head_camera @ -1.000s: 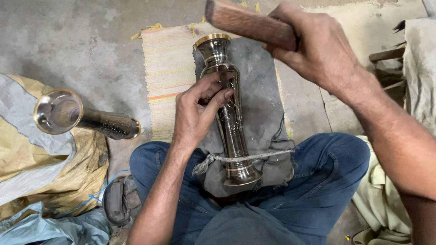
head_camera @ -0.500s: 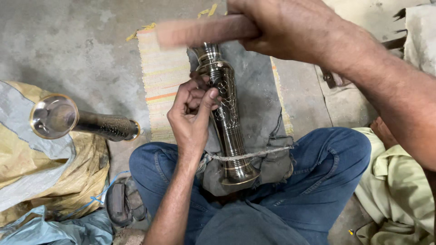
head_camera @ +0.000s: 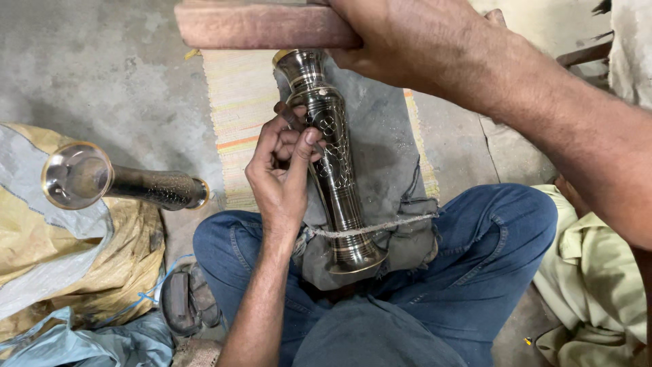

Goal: The person uses a chisel and wooden mallet to engrave a floral pattern onto a metal vase. They repeatedly strike the chisel to deepen the design, rotating the vase to access different sections.

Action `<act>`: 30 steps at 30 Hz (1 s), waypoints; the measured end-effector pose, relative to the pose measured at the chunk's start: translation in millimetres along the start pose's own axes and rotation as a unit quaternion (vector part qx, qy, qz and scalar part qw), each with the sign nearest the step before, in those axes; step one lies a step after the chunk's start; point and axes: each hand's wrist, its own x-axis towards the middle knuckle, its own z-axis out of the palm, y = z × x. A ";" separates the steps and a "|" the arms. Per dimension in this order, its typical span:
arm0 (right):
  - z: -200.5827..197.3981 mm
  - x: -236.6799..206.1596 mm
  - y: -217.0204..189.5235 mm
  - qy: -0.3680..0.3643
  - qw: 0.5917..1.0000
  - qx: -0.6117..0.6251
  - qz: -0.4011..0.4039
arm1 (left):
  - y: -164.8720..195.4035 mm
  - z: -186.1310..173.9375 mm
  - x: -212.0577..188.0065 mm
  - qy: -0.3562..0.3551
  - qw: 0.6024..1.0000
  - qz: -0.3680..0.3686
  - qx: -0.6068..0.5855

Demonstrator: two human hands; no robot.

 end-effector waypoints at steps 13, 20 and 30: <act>-20.1 0.7 -18.5 -0.037 0.987 -0.146 -0.053 | -6.9 1.7 -6.7 0.069 0.997 -0.007 -0.018; 1.3 -1.9 -12.6 -0.023 0.994 -0.104 -0.032 | -9.3 2.2 -8.7 0.106 0.993 0.028 0.030; 7.4 -22.8 -7.4 0.084 0.996 -0.010 0.039 | 6.5 -2.4 0.5 0.038 0.993 0.030 0.108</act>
